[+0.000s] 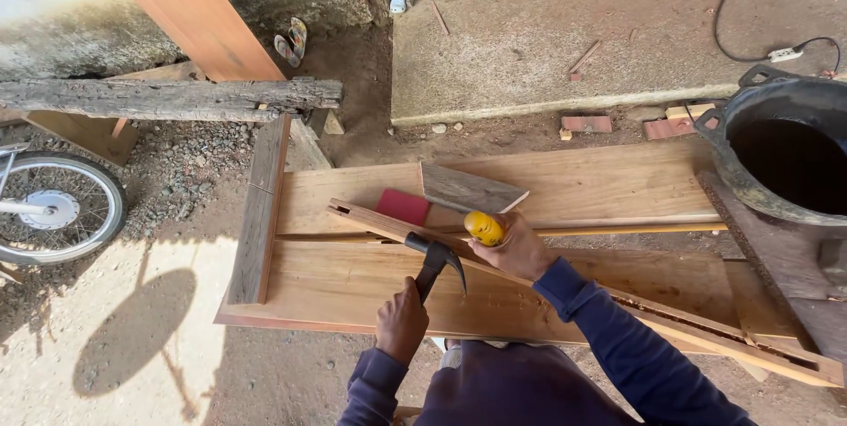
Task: Using a hammer and a yellow screwdriver as a chisel to pry or adjust wooden components on a workbench.
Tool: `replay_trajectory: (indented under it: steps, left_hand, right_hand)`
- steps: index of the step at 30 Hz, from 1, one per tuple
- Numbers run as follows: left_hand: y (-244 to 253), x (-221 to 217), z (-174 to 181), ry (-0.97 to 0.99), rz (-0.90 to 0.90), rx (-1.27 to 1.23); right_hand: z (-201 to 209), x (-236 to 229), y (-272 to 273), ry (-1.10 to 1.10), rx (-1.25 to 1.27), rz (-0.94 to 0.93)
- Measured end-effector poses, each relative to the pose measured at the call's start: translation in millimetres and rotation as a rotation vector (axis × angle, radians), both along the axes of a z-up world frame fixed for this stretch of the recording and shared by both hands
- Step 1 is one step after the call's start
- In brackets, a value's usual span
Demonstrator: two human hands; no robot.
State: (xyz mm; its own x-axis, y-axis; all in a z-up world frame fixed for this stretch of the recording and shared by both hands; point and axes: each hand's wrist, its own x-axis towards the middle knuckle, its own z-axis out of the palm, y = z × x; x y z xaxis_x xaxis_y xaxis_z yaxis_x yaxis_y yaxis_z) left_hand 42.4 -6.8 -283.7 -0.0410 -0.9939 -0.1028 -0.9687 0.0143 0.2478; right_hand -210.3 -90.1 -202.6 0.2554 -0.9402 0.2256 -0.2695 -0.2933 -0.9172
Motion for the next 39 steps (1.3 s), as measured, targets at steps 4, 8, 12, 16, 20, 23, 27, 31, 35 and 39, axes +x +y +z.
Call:
replay_trajectory:
  steps: [4, 8, 12, 16, 20, 23, 27, 31, 35, 39]
  left_hand:
    - [-2, 3, -10, -0.010, -0.002, 0.014]
    - [0, 1, -9, 0.004, -0.022, -0.019]
    - [3, -4, -15, 0.010, 0.007, -0.045]
    - [5, -7, -15, 0.022, 0.014, -0.065]
    - [4, -5, -18, -0.014, 0.001, -0.052]
    - [3, -5, -20, -0.017, -0.006, -0.066]
    - [4, -4, -25, 0.001, 0.004, -0.088]
    - [8, 0, -31, -0.035, -0.019, -0.142]
    - [9, 3, -38, -0.039, -0.023, -0.152]
    - [6, -1, -34, -0.076, -0.033, -0.151]
  right_hand:
    - [12, 8, -4, 0.079, 0.043, 0.054]
    - [14, 16, -9, 0.088, 0.120, 0.095]
    - [12, 24, -14, 0.182, 0.133, 0.134]
    - [2, 31, -22, 0.236, 0.128, 0.137]
    - [-3, 39, -28, 0.283, 0.156, 0.147]
    - [-8, 36, -24, 0.277, 0.087, 0.133]
    - [-5, 33, -7, 0.259, -0.092, 0.087]
    - [16, 21, 20, 0.322, -0.152, 0.082]
    - [18, -19, 42, -0.031, -0.225, 0.017]
    - [18, -67, 53, -0.421, -0.031, -0.211]
